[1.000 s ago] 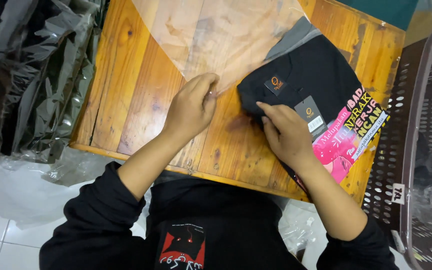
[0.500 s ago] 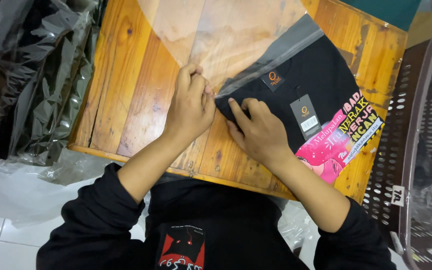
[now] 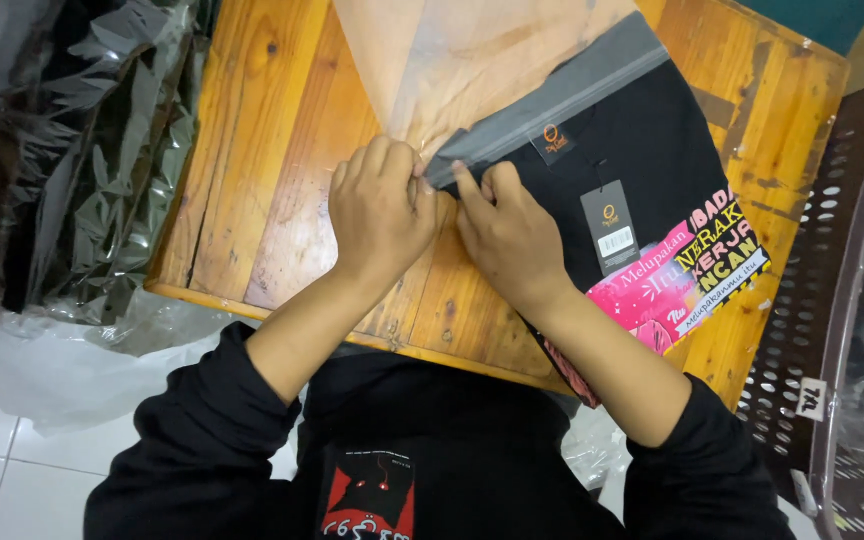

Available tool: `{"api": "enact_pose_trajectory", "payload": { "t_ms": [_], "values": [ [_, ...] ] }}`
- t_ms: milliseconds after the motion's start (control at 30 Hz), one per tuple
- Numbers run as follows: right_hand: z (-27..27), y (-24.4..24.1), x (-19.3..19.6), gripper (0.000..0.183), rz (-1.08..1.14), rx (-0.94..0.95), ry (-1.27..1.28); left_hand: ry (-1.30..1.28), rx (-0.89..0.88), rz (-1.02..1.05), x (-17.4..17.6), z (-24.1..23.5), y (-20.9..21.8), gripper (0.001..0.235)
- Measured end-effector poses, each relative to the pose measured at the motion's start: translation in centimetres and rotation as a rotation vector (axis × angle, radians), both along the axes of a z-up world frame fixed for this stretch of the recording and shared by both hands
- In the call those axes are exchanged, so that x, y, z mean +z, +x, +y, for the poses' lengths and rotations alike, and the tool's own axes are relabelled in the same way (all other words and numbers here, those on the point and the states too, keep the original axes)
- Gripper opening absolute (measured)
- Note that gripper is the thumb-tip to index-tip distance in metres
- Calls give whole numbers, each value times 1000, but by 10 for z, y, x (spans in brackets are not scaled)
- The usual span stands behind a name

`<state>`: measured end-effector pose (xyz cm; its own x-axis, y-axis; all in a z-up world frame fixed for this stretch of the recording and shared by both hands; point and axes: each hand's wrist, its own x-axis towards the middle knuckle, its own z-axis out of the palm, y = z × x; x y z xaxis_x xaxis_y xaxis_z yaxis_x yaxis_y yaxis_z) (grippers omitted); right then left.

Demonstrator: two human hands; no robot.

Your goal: Folding a black t-shirt and placing it into a clear plastic bag along with a printed promotional insert.

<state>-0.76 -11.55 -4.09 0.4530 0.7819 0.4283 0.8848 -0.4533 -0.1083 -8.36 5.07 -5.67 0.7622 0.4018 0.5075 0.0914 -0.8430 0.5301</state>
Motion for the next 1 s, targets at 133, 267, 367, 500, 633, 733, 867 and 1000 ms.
{"api": "enact_pose_trajectory", "payload": {
  "t_ms": [133, 267, 367, 500, 633, 733, 867, 1000],
  "values": [
    [8, 3, 0, 35, -46, -14, -36, -50, 5, -30, -2, 1, -1, 26],
    [18, -1, -4, 35, -11, 0, 8, -79, -5, -35, -6, 2, 0, 27],
    [6, 12, 9, 43, 152, 173, 45, -109, -4, -42, -5, 2, 0, 28],
    [-19, 35, 47, 39, -13, 253, -95, -150, -5, -95, 4, 3, 0, 28],
    [-15, 34, 33, 42, -13, 196, -124, -206, -18, -136, 10, 4, 1, 27],
    [-11, 29, 31, 40, 9, 139, -115, -278, -12, -175, 20, 4, 0, 27],
    [-8, 26, 29, 40, 38, 89, -113, -332, 2, -179, 19, 3, 1, 26],
    [-6, 23, 28, 41, 15, 94, -116, -225, -7, -140, 20, 4, 2, 29]
  ]
}}
